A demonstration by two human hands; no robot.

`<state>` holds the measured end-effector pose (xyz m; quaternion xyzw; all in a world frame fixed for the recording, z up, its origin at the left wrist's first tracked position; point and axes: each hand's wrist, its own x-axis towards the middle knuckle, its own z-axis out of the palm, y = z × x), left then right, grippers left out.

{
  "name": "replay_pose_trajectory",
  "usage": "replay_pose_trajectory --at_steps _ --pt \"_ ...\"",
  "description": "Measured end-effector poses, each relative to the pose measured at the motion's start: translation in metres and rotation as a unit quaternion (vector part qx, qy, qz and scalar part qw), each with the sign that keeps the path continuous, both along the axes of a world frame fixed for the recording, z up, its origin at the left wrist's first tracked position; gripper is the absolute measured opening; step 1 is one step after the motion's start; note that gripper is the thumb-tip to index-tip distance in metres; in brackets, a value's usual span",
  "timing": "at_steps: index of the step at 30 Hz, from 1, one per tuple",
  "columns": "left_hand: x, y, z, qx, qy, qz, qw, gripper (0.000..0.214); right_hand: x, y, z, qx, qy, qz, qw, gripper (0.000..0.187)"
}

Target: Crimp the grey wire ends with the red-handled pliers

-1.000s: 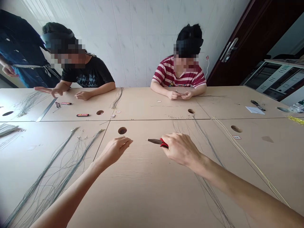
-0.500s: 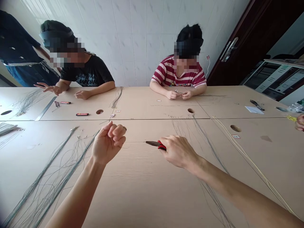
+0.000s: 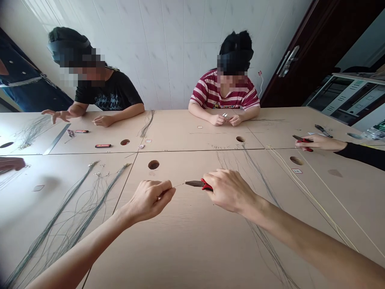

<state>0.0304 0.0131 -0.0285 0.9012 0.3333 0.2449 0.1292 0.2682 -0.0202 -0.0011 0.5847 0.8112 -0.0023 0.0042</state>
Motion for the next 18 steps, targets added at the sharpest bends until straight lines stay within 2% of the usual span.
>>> replay_pose_trajectory --at_steps 4,7,10,18 --pt "-0.007 0.012 -0.011 0.145 0.002 -0.049 0.988 0.037 -0.002 0.000 -0.002 -0.003 -0.008 0.021 1.000 0.013" --pt "-0.012 0.019 -0.015 0.222 0.018 -0.101 0.970 0.038 -0.003 0.000 -0.004 -0.021 -0.009 0.032 0.999 0.012" --pt "-0.015 0.023 -0.015 0.254 0.025 -0.126 0.959 0.038 -0.003 0.000 -0.006 -0.030 -0.008 0.040 0.999 0.012" --pt "-0.019 0.024 -0.014 0.274 0.036 -0.131 0.952 0.039 -0.001 0.003 -0.011 -0.033 0.003 0.056 0.998 0.013"
